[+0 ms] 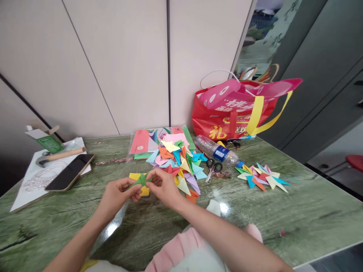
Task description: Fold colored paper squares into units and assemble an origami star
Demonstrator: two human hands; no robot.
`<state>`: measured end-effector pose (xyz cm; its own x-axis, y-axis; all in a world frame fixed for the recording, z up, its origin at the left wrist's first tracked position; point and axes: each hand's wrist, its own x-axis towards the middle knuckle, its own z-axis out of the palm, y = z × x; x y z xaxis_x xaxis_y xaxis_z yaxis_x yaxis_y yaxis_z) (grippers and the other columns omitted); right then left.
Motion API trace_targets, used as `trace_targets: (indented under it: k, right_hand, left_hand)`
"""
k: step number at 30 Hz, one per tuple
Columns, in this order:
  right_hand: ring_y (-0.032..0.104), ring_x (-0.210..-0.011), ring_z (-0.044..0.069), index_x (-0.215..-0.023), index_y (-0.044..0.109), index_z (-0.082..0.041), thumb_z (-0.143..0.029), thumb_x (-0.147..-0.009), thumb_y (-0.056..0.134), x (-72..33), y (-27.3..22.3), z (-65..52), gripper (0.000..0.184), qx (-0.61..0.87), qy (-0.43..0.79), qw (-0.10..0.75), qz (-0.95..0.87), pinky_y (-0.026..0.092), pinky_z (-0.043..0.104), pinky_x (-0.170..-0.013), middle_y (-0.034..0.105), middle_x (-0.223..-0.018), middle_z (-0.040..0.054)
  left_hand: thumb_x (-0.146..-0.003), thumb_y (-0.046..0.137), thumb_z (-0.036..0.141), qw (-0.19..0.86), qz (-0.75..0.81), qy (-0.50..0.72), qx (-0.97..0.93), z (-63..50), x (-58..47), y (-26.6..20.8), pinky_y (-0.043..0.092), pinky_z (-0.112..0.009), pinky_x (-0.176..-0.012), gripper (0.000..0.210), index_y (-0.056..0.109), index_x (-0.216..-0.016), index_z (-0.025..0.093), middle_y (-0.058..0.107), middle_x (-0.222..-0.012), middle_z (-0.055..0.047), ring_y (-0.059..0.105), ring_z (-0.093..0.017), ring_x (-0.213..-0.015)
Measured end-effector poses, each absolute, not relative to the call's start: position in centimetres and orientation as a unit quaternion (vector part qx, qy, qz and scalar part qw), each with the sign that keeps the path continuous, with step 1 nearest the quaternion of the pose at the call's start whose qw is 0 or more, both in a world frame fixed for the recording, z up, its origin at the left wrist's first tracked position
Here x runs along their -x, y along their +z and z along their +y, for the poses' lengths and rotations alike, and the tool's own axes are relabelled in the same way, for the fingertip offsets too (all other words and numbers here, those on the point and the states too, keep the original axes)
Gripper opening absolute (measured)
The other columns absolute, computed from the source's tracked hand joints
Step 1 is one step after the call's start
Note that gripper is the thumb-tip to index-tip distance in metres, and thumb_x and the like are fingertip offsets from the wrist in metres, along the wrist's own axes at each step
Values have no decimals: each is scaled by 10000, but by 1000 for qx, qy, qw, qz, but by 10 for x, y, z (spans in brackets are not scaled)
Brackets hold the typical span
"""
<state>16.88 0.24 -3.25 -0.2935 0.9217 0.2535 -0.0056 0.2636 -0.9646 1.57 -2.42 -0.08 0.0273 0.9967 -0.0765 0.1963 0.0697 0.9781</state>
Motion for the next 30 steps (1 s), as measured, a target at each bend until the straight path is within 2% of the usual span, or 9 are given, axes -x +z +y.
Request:
trace_targets:
  k: [6,11,13,15,17,20,24,27,30]
  right_hand:
    - [548,-638,112,-713,589,-162,-192,-705,566,-170,-30,3,39,355,482,505,-622,455,234,-603,580,-693,7]
    - [550,-581,96,-767,628,-163,-202,-715,547,-167,-28,0,104,336,536,436,-640,473,237,-564,572,-735,8]
    - [560,-601,99,-786,630,-169,-207,-719,544,-166,-29,-1,116,338,534,437,-640,489,242,-573,559,-768,13]
    - [575,-632,108,-830,618,-179,-219,-726,542,-167,-31,0,135,353,519,468,-622,506,256,-594,548,-816,20]
    - [590,-669,120,-866,600,-184,-240,-735,539,-168,-32,3,155,371,503,508,-593,519,273,-612,536,-883,35]
    - [598,-756,149,-885,587,-184,-267,-734,544,-171,-36,10,177,389,484,549,-560,527,301,-670,545,-916,52]
    - [586,-835,167,-947,558,-178,-261,-714,573,-172,-37,16,247,391,471,591,-526,510,347,-767,572,-926,60]
    - [546,-979,175,-995,538,-188,-243,-731,557,-172,-32,15,270,366,442,645,-505,449,364,-888,553,-1037,70]
    - [491,-1079,176,-1010,555,-208,-216,-752,527,-173,-26,11,259,338,404,672,-521,419,345,-929,464,-1193,71]
  left_hand:
    - [-646,608,327,540,551,388,-503,-24,-19,-5,492,-258,-446,211,565,-624,122,654,-574,-38,600,-148,-455]
    - [-674,565,372,504,554,366,-553,-24,-20,-8,498,-289,-472,245,540,-600,140,630,-520,-24,593,-161,-449]
    - [-677,567,369,462,565,354,-585,-23,-17,-10,500,-303,-499,228,546,-623,148,625,-512,-15,597,-171,-470]
    - [-649,608,333,372,588,345,-630,-20,-11,-13,501,-316,-568,186,574,-695,156,645,-567,-13,618,-187,-550]
    - [-618,647,285,274,603,341,-668,-16,-5,-18,488,-340,-713,231,590,-810,169,680,-767,-39,637,-208,-728]
    - [-556,700,201,157,597,287,-732,-11,3,-27,401,-382,-883,443,567,-978,177,622,-1047,-86,553,-253,-999]
    - [-549,705,142,121,579,187,-784,-11,8,-35,374,-377,-906,581,505,-1092,181,550,-1139,-106,500,-258,-1063]
    - [-572,698,144,133,599,106,-783,-12,8,-34,375,-359,-889,555,505,-1092,133,549,-1134,-143,507,-266,-1048]
    - [-629,655,142,133,611,74,-777,-13,6,-30,392,-340,-850,476,504,-1080,127,573,-1093,-146,529,-257,-1017]
